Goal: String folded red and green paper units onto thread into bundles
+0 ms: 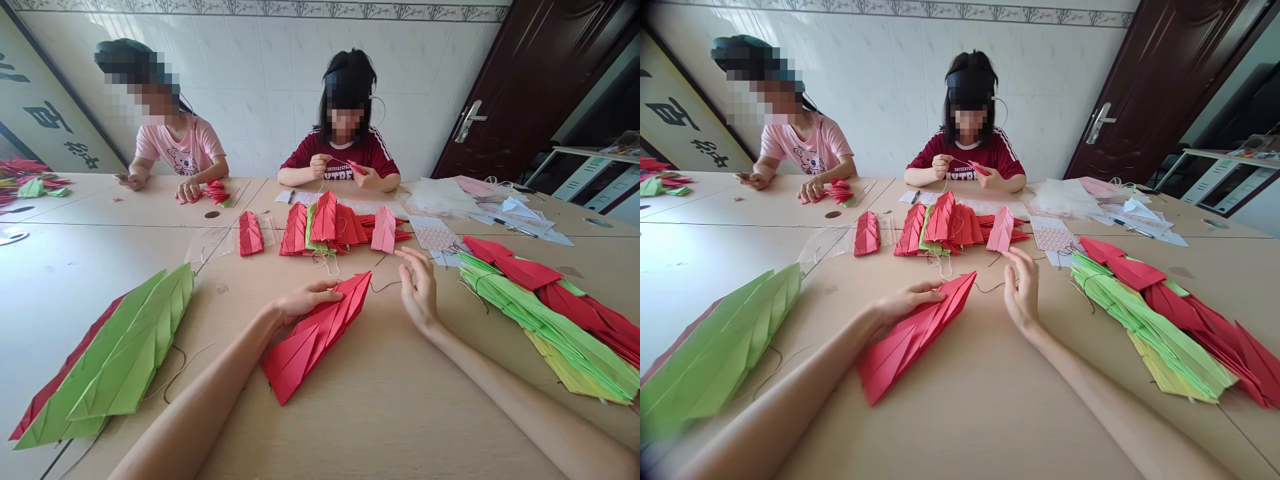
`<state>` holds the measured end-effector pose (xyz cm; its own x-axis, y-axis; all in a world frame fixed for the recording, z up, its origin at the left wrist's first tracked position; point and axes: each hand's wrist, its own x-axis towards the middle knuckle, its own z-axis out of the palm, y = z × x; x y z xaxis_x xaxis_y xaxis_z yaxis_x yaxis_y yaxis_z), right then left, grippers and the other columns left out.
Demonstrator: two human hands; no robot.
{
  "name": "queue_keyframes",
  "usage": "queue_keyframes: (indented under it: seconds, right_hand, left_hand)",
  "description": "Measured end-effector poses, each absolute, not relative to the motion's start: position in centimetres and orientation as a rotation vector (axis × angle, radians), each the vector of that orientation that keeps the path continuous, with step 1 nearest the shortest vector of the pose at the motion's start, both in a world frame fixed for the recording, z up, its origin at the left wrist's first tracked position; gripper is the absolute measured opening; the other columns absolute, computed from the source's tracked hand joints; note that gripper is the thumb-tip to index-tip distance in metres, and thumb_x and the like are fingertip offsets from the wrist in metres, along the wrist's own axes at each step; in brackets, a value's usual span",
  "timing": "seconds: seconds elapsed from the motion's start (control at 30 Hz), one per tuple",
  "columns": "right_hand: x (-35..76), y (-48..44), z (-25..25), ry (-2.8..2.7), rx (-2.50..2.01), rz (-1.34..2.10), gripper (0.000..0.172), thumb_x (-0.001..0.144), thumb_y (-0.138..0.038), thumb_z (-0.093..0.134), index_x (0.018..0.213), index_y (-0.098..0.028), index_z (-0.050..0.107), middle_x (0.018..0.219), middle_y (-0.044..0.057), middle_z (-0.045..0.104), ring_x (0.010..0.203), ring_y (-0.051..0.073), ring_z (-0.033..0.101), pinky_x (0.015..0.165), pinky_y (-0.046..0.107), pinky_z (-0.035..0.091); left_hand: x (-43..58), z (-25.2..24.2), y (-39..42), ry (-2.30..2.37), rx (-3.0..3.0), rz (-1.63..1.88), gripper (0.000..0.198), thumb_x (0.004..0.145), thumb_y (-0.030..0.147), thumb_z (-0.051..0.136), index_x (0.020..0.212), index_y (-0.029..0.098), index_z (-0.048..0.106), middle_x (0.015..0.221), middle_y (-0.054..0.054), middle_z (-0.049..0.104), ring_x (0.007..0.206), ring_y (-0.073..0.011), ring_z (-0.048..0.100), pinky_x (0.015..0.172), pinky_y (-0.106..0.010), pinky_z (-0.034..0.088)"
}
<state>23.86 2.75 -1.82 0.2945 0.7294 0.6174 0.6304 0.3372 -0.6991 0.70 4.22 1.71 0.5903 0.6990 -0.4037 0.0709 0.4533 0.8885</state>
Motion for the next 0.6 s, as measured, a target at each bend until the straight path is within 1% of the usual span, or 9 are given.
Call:
queue_keyframes:
  seconds: [0.1, 0.17, 0.27, 0.33, 0.47, 0.53, 0.6]
  right_hand:
    - [22.8, 1.8, -1.6, -1.478, -1.215, 0.427, 0.033, 0.089, -0.036, 0.039, 0.116, -0.022, 0.053, 0.117, 0.010, 0.059, 0.107, 0.022, 0.053, 0.092, 0.041, 0.039]
    - [22.1, 1.3, -1.6, -1.475, -1.188, 0.665, 0.040, 0.089, -0.041, 0.041, 0.123, -0.022, 0.048, 0.117, 0.010, 0.059, 0.109, 0.022, 0.054, 0.095, 0.042, 0.038]
    - [21.0, 0.7, -1.4, -1.452, -1.150, 0.957, 0.048, 0.087, -0.044, 0.045, 0.130, -0.024, 0.041, 0.114, 0.007, 0.061, 0.109, 0.021, 0.054, 0.097, 0.041, 0.038]
    - [20.4, 0.2, -1.1, -1.437, -1.085, 1.124, 0.047, 0.087, -0.042, 0.048, 0.130, -0.026, 0.042, 0.111, 0.005, 0.063, 0.104, 0.021, 0.057, 0.094, 0.039, 0.041]
    - [19.2, -0.7, -0.4, -1.374, -0.958, 1.350, 0.041, 0.087, -0.039, 0.049, 0.126, -0.027, 0.046, 0.114, 0.004, 0.061, 0.099, 0.020, 0.058, 0.080, 0.033, 0.050]
    - [18.8, -1.0, -0.2, -1.330, -0.932, 1.424, 0.039, 0.087, -0.038, 0.049, 0.124, -0.025, 0.048, 0.112, 0.005, 0.062, 0.096, 0.020, 0.059, 0.075, 0.032, 0.051]
    - [18.6, -1.2, -0.3, -1.306, -0.922, 1.466, 0.037, 0.087, -0.037, 0.050, 0.121, -0.024, 0.049, 0.110, 0.005, 0.062, 0.093, 0.019, 0.060, 0.072, 0.032, 0.052]
  left_hand:
    - [0.7, 1.6, 4.2, 0.872, 1.018, 0.495, 0.051, 0.068, 0.031, 0.072, 0.116, 0.021, 0.058, 0.099, -0.006, 0.067, 0.079, -0.0170, 0.065, 0.070, -0.025, 0.051]
    - [0.8, 1.4, 4.2, 0.852, 0.985, 0.514, 0.052, 0.068, 0.030, 0.072, 0.117, 0.020, 0.057, 0.100, -0.006, 0.067, 0.081, -0.0168, 0.065, 0.072, -0.025, 0.052]
    - [0.9, 1.1, 4.3, 0.784, 0.936, 0.520, 0.047, 0.070, 0.027, 0.071, 0.115, 0.020, 0.058, 0.101, -0.006, 0.067, 0.081, -0.0154, 0.065, 0.072, -0.024, 0.052]
    - [0.9, 1.0, 4.4, 0.738, 0.925, 0.532, 0.043, 0.072, 0.026, 0.070, 0.113, 0.020, 0.059, 0.101, -0.007, 0.067, 0.082, -0.0152, 0.065, 0.073, -0.025, 0.053]
    - [1.1, 0.8, 4.4, 0.651, 0.988, 0.543, 0.043, 0.075, 0.027, 0.067, 0.116, 0.018, 0.056, 0.099, -0.008, 0.067, 0.079, -0.0155, 0.065, 0.072, -0.026, 0.052]
    - [1.3, 0.8, 4.3, 0.641, 1.034, 0.569, 0.044, 0.076, 0.029, 0.066, 0.117, 0.018, 0.054, 0.098, -0.008, 0.068, 0.075, -0.0150, 0.065, 0.069, -0.025, 0.052]
    - [1.6, 0.7, 4.2, 0.669, 1.069, 0.622, 0.045, 0.075, 0.031, 0.066, 0.117, 0.018, 0.054, 0.095, -0.007, 0.068, 0.069, -0.0140, 0.064, 0.064, -0.024, 0.052]
